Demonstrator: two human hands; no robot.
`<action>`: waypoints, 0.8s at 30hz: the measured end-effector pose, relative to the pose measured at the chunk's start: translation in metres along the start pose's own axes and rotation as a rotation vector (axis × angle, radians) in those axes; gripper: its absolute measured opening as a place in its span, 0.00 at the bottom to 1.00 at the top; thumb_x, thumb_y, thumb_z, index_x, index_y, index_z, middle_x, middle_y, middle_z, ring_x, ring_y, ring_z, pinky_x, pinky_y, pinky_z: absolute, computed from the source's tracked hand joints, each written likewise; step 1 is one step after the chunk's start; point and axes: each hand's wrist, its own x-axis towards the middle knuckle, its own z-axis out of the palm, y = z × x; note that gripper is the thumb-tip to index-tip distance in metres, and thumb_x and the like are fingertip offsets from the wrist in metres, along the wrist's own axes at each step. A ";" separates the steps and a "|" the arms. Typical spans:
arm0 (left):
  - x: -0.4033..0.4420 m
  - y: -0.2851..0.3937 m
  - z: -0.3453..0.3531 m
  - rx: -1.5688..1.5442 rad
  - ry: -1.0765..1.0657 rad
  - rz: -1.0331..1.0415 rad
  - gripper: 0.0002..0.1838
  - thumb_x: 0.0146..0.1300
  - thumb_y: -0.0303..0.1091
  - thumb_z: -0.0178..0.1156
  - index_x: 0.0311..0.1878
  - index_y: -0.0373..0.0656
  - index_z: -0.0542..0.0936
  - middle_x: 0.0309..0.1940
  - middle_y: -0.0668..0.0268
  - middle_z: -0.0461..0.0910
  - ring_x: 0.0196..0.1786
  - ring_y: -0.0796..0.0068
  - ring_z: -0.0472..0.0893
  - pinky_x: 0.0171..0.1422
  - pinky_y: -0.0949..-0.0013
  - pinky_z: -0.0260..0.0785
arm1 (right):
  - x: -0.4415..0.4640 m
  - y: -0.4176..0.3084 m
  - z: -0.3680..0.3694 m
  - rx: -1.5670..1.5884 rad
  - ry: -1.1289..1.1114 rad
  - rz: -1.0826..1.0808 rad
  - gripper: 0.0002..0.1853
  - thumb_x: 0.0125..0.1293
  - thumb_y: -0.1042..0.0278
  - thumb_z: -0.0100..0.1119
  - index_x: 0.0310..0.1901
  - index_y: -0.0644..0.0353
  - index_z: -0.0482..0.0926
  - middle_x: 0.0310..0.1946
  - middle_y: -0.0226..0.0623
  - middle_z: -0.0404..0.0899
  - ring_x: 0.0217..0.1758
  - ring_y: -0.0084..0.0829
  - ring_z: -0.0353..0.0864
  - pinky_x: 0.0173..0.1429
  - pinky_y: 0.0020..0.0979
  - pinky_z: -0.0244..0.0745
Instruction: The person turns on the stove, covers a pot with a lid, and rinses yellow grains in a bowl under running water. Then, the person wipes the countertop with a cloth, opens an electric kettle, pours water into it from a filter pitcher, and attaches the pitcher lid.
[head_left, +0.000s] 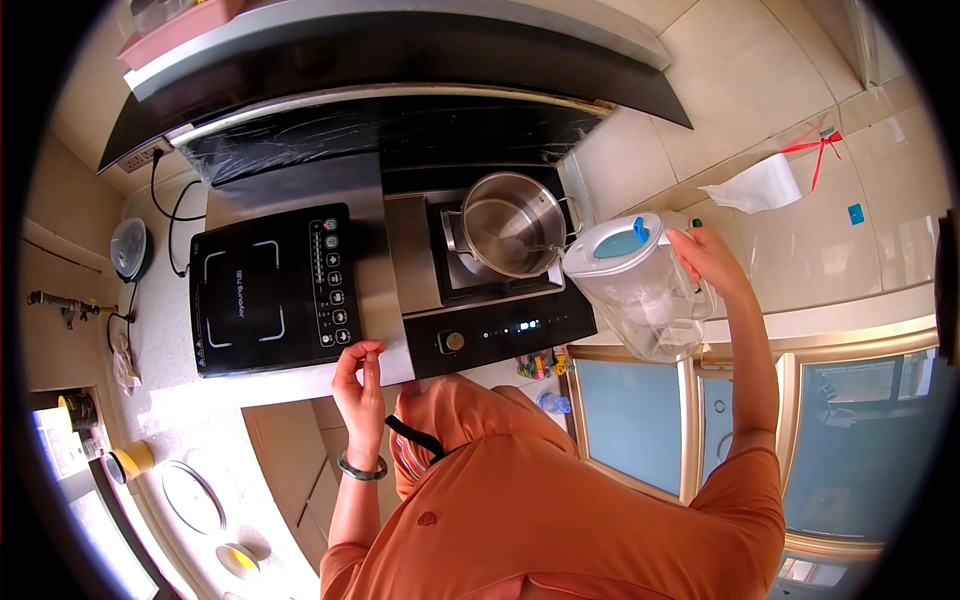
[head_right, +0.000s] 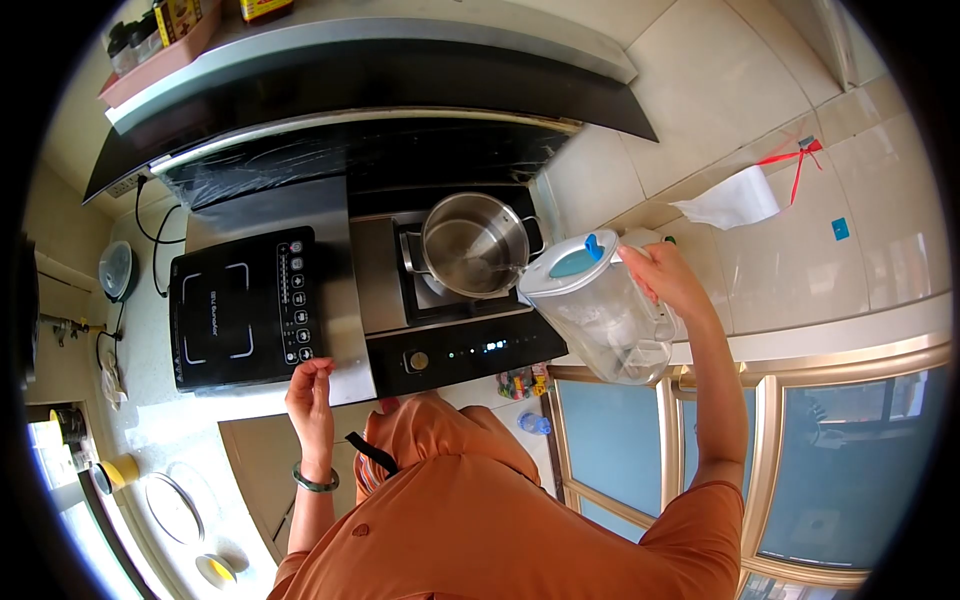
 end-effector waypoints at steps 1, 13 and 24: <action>0.000 0.000 0.000 0.006 0.000 0.001 0.05 0.69 0.25 0.53 0.42 0.36 0.78 0.37 0.68 0.81 0.41 0.81 0.77 0.49 0.78 0.67 | 0.000 0.000 0.000 -0.006 -0.002 0.000 0.25 0.67 0.49 0.55 0.17 0.57 0.68 0.11 0.24 0.64 0.12 0.16 0.61 0.17 0.23 0.56; -0.002 0.001 -0.005 0.004 0.013 -0.015 0.05 0.69 0.27 0.54 0.42 0.36 0.79 0.37 0.68 0.81 0.40 0.82 0.76 0.48 0.77 0.67 | 0.000 -0.002 0.002 -0.035 -0.014 0.002 0.26 0.67 0.48 0.54 0.16 0.57 0.68 0.10 0.25 0.64 0.12 0.17 0.62 0.17 0.23 0.57; -0.007 0.001 -0.014 -0.015 0.031 -0.008 0.05 0.69 0.27 0.54 0.41 0.36 0.79 0.36 0.69 0.81 0.40 0.83 0.76 0.47 0.78 0.67 | -0.001 -0.004 0.005 -0.022 0.011 0.010 0.26 0.67 0.49 0.54 0.16 0.57 0.67 0.10 0.25 0.63 0.12 0.17 0.62 0.17 0.23 0.56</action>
